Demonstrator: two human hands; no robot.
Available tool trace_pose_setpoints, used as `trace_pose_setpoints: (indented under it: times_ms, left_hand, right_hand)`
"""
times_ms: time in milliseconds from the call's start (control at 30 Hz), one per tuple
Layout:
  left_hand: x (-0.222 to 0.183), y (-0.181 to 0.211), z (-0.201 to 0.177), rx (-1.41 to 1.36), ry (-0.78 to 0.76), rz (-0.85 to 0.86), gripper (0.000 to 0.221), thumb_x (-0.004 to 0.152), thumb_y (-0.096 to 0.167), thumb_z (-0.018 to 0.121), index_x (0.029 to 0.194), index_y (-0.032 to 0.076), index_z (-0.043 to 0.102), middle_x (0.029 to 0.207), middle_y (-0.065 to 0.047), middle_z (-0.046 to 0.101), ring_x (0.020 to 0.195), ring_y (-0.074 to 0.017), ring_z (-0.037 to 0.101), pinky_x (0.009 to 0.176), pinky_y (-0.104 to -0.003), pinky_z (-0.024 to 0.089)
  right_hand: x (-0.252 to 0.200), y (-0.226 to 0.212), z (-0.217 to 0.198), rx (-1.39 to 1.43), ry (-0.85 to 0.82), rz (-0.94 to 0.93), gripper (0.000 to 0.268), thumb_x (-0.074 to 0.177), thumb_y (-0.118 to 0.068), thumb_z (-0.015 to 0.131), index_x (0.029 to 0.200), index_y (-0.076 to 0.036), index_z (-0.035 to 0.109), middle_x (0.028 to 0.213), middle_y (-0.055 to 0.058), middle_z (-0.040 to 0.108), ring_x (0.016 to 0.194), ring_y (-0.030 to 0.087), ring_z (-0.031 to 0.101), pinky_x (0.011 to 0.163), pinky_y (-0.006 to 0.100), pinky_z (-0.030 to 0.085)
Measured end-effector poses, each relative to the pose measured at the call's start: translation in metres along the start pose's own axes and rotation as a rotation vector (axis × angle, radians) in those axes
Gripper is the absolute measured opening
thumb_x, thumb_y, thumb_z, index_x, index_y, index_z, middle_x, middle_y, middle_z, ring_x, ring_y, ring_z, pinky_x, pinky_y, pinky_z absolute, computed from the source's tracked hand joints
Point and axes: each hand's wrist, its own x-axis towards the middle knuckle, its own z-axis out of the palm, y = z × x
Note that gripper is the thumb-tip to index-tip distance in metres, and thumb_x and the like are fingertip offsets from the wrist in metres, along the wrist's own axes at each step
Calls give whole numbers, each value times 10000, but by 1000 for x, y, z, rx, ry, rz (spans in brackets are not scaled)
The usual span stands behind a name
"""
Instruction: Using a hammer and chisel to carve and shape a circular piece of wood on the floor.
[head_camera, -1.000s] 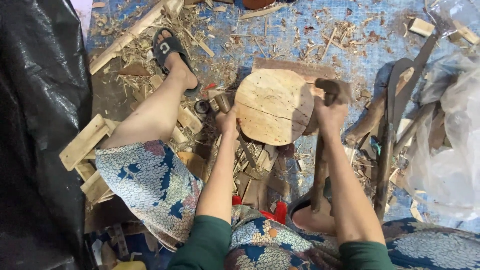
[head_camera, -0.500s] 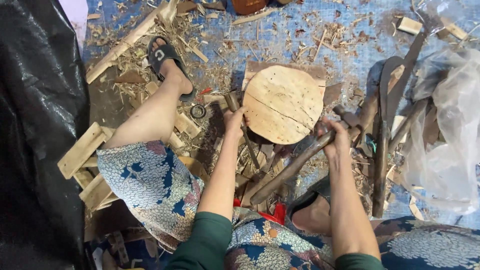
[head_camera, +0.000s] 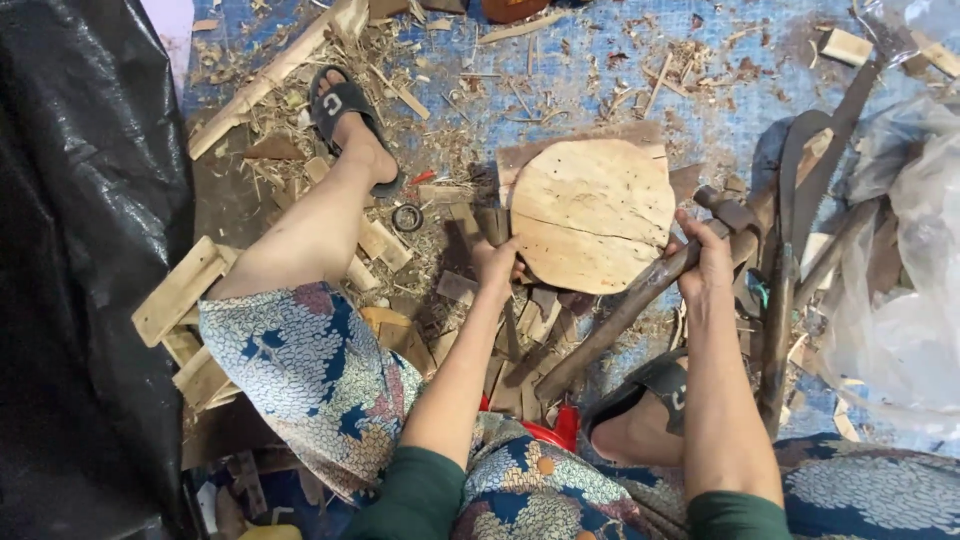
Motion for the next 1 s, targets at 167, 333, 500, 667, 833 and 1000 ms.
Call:
trace_pose_setpoints:
  times_ms: [167, 333, 500, 667, 833, 1000]
  left_hand:
    - [-57, 120, -10, 52, 177, 266, 267, 814, 188, 784, 1000, 16, 702, 746, -128, 676, 469, -161, 631, 373, -255, 499]
    - [-117, 191, -1, -181, -1, 502, 426, 895, 291, 765, 1134, -1, 566, 833, -76, 601, 512, -100, 571, 447, -220, 501]
    - [-156, 162, 43, -134, -220, 747, 221, 927, 156, 751, 1043, 28, 613, 813, -111, 606, 643, -190, 611, 650, -366, 544]
    - [-166, 76, 110, 427, -853, 1164, 444, 669, -35, 861, 1034, 121, 663, 954, -102, 631, 981, -383, 694, 956, -605, 521]
    - [-185, 69, 100, 679, -978, 1285, 455, 783, 57, 839, 1121, 138, 545, 1073, -118, 654, 1156, -335, 658, 1076, -630, 446]
    - [-172, 47, 102, 614, -720, 1462, 374, 820, 412, 774, 1108, 222, 631, 966, 7, 600, 1066, -211, 624, 1119, -614, 406]
  right_hand:
    - [12, 14, -14, 23, 16, -19, 372, 813, -90, 807, 1060, -213, 557, 1142, 6, 783, 934, 257, 788, 630, 305, 644]
    - [1, 9, -22, 13, 90, -89, 386, 826, -109, 818, 1049, -236, 529, 1107, -22, 751, 862, 238, 790, 611, 292, 626]
    - [-2, -1, -35, 69, 143, -163, 343, 823, -104, 829, 975, -253, 560, 929, -1, 749, 721, 205, 773, 574, 295, 638]
    - [-46, -11, -17, 202, 209, -333, 202, 842, -52, 787, 878, -139, 608, 742, 45, 654, 595, 146, 677, 570, 257, 582]
    - [-49, -12, -36, 159, 212, -347, 212, 864, -113, 781, 838, -166, 577, 680, 42, 615, 540, 137, 647, 500, 267, 556]
    - [-82, -22, -28, 195, 222, -318, 207, 830, -112, 771, 780, -175, 580, 665, 21, 604, 526, 119, 635, 500, 225, 566]
